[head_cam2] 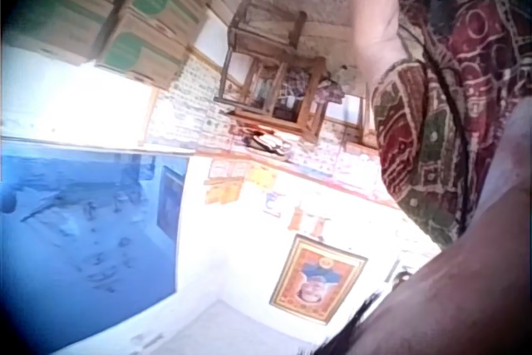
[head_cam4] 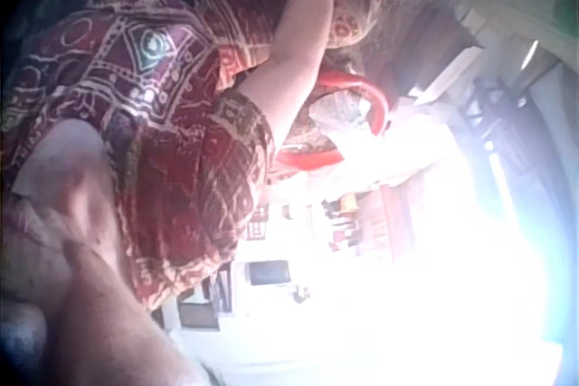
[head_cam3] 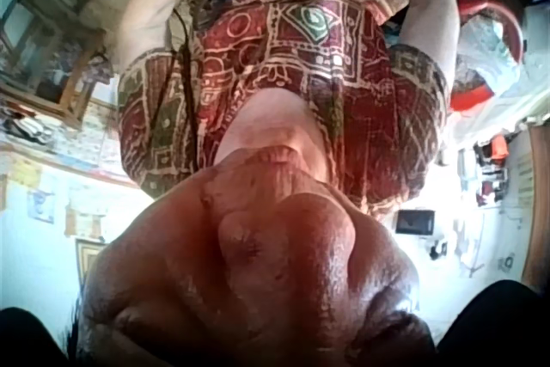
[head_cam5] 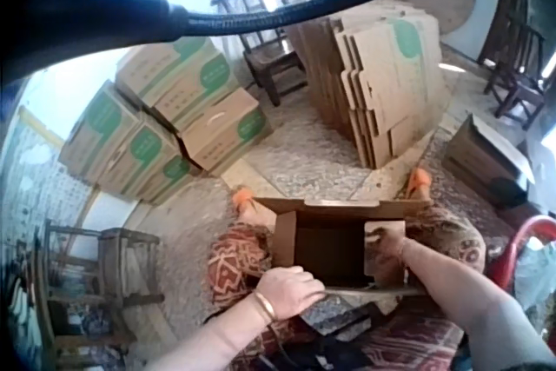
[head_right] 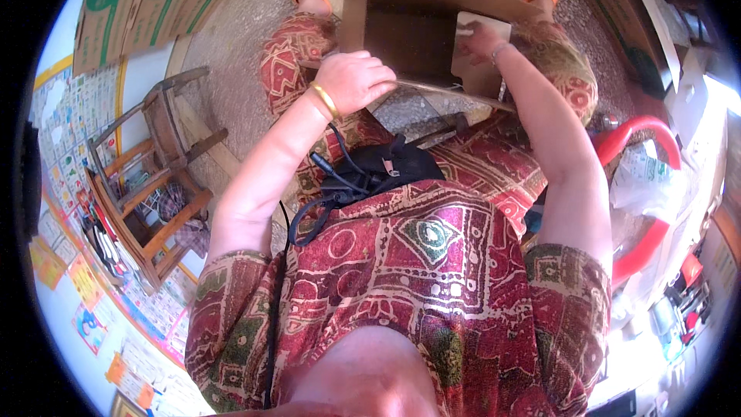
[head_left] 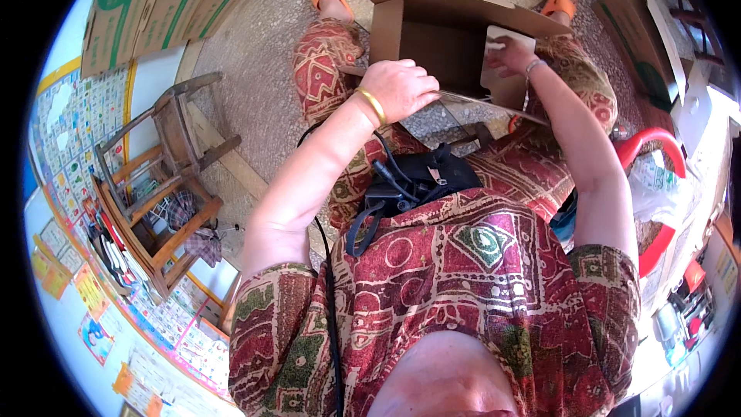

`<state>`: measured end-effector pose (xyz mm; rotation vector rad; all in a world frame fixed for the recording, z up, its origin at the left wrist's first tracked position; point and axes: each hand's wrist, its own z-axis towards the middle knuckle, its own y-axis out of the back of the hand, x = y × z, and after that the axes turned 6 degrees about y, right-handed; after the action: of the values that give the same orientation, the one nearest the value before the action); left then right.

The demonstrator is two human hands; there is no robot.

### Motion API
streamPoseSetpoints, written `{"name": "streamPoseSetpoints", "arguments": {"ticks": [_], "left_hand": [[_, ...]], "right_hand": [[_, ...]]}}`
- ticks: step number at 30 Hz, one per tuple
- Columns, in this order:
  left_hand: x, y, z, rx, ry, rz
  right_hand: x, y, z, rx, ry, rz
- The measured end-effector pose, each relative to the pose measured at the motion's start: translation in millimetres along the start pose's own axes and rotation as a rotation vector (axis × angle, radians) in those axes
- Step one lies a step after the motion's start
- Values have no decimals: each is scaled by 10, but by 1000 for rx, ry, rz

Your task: The person sits on the floor and assembles flat cardboard boxes by folding the sides and tucking in the flaps. They use a small metal tool to help fold the cardboard edges and secure the box shape. The person handles multiple boxes, stacking the finished ones to the side.

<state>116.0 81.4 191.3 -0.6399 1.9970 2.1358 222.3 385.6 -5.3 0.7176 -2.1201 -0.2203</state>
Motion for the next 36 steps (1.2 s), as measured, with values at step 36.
{"name": "streamPoseSetpoints", "arguments": {"ticks": [36], "left_hand": [[943,-186,693,408,428,-284]], "right_hand": [[1150,330,-396,-286,340,-229]]}}
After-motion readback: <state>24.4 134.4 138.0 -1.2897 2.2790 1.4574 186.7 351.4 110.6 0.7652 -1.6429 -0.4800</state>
